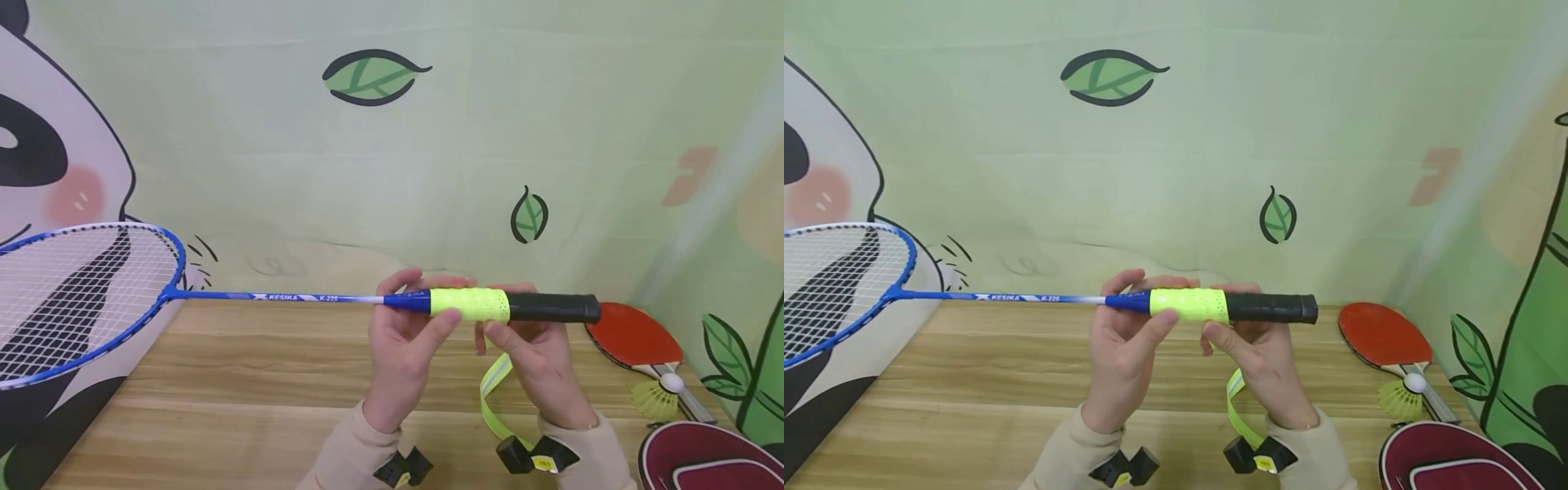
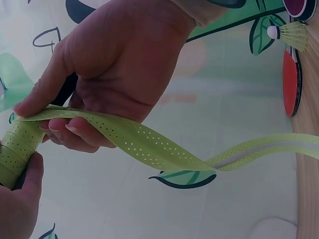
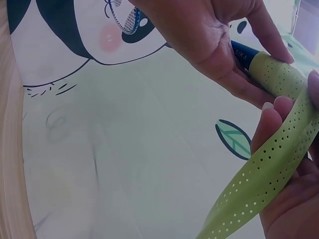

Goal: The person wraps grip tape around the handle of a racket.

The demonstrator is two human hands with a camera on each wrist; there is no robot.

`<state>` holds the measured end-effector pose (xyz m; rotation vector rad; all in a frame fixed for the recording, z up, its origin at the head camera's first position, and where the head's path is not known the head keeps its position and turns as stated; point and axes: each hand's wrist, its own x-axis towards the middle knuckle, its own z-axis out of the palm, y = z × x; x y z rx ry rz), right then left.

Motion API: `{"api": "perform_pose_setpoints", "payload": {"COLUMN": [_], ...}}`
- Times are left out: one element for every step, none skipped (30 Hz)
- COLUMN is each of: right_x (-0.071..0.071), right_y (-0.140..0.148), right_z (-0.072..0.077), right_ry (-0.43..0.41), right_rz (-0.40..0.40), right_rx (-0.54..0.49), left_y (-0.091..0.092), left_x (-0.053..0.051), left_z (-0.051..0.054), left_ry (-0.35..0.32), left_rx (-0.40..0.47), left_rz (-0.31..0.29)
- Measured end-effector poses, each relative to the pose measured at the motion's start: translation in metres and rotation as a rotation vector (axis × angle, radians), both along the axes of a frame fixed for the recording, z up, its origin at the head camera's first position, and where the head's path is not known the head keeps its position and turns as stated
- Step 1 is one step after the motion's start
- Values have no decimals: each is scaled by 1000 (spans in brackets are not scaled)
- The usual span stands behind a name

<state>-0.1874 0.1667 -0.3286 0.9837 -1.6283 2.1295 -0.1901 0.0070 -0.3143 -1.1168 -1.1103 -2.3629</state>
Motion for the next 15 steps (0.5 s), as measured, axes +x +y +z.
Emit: {"api": "perform_pose_setpoints", "payload": {"right_x": [0, 0, 1, 1, 1, 0, 0, 0, 0, 0, 0, 0, 0, 0, 0], "right_y": [0, 0, 0, 0, 0, 0, -1, -1, 0, -1, -1, -1, -1, -1, -1], "right_z": [0, 1, 0, 0, 0, -1, -1, -2, -2, -2, -3, -3, -3, -3, -3], "right_ry": [-5, -11, -13, -16, -14, -9, -8, -5, -3, -7, -9, -8, -9, -6, -5], "right_rz": [-7, -15, -17, -21, -20, -17, -15, -12, -8, -13, -17, -18, -21, -22, -24], "right_rx": [6, 11, 11, 11, 3, -6, -10, -17, -23, -22, -21, -21, -18, -21, -20], "left_y": [0, 0, -1, -1, -1, -1, -1, -1, -1, -2, -2, -2, -2, -2, -2], "left_x": [0, 0, 0, 0, 0, 0, 0, 1, 1, 1, 1, 1, 1, 1, 1], "left_z": [0, 0, 0, 0, 0, 0, 0, 0, 0, 0, 0, 0, 0, 0, -1], "left_ry": [-3, -5, -11, -18, -28, -38, -46, -54, -60, -63, -64, -62, -60, -57, -56], "left_rx": [1, 1, 1, 1, -1, -2, -4, -6, -7, -9, -10, -13, -15, -17, -17], "left_rz": [2, 5, 7, 11, 14, 17, 20, 23, 27, 32, 36, 42, 48, 54, 60]}}
